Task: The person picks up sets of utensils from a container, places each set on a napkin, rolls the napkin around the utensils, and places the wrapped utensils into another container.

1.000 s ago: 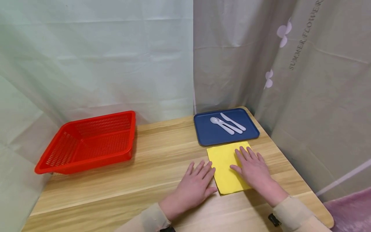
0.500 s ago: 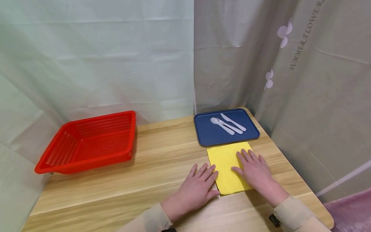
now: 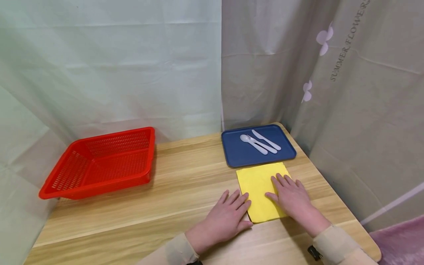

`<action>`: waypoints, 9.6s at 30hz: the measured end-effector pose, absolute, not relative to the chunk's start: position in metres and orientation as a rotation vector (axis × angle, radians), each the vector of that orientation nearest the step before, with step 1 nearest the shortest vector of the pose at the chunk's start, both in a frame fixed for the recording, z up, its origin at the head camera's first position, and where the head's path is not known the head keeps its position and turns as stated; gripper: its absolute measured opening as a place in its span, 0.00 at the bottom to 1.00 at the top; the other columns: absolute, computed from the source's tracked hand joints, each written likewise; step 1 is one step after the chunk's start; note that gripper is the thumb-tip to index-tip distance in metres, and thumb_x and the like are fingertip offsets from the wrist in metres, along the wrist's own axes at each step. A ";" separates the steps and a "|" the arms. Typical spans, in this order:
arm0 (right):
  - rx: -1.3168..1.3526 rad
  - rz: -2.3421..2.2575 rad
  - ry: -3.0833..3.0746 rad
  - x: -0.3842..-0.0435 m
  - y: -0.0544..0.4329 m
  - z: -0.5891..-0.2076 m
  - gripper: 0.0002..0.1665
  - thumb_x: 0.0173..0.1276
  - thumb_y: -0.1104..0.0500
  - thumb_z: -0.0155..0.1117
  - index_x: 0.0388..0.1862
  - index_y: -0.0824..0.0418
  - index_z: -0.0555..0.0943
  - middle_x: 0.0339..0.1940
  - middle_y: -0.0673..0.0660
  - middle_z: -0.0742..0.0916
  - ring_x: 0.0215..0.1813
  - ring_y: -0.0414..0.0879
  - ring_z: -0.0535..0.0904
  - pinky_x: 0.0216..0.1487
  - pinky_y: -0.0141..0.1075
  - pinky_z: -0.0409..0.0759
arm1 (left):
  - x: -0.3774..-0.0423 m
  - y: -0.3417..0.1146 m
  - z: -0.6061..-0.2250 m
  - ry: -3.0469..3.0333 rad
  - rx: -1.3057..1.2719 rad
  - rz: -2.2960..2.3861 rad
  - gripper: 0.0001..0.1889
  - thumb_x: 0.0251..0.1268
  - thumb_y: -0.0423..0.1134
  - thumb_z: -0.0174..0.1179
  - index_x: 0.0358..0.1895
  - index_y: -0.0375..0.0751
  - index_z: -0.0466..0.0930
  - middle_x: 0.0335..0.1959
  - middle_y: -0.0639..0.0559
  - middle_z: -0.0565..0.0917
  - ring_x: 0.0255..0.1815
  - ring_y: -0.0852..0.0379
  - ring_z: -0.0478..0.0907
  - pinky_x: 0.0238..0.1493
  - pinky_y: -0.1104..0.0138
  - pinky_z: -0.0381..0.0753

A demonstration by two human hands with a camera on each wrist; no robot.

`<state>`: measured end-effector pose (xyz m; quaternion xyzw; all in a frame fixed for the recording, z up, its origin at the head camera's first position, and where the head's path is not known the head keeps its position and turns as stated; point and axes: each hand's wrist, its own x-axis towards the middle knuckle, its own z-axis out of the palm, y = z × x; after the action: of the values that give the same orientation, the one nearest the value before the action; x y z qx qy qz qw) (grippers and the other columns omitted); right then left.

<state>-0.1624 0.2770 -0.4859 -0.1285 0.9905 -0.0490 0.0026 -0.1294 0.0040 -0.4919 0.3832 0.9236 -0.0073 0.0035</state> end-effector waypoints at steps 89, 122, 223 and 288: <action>-0.911 -0.022 3.034 -0.147 0.177 -0.468 0.31 0.81 0.36 0.66 0.71 0.54 0.87 0.66 0.64 0.86 0.61 0.64 0.82 0.70 0.61 0.77 | -0.142 -0.129 -0.478 2.892 0.982 0.042 0.27 0.86 0.66 0.53 0.65 0.48 0.83 0.82 0.53 0.74 0.86 0.44 0.65 0.85 0.37 0.57; -1.021 -0.153 2.975 -0.169 0.156 -0.469 0.35 0.81 0.42 0.69 0.77 0.61 0.80 0.78 0.66 0.80 0.77 0.66 0.76 0.75 0.65 0.75 | -0.119 -0.121 -0.470 3.027 0.876 -0.041 0.33 0.84 0.64 0.57 0.73 0.40 0.82 0.74 0.45 0.82 0.76 0.43 0.78 0.83 0.42 0.64; -0.915 -0.121 2.867 -0.202 0.100 -0.474 0.43 0.81 0.36 0.67 0.84 0.57 0.74 0.85 0.63 0.74 0.83 0.65 0.68 0.76 0.65 0.73 | -0.157 -0.166 -0.479 2.997 0.705 0.236 0.31 0.83 0.55 0.64 0.72 0.33 0.81 0.77 0.36 0.78 0.78 0.35 0.74 0.77 0.44 0.75; -0.624 -0.055 3.267 -0.303 0.204 -0.462 0.40 0.86 0.43 0.63 0.83 0.68 0.71 0.82 0.71 0.74 0.82 0.71 0.69 0.82 0.68 0.63 | -0.152 -0.169 -0.480 3.006 0.718 0.228 0.29 0.82 0.53 0.66 0.72 0.34 0.81 0.77 0.37 0.78 0.77 0.36 0.75 0.75 0.42 0.77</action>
<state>-0.3034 0.2037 -0.4617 -0.1869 0.9779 -0.0165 -0.0922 -0.1521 -0.1685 -0.4796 0.2317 0.9698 0.0736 0.0213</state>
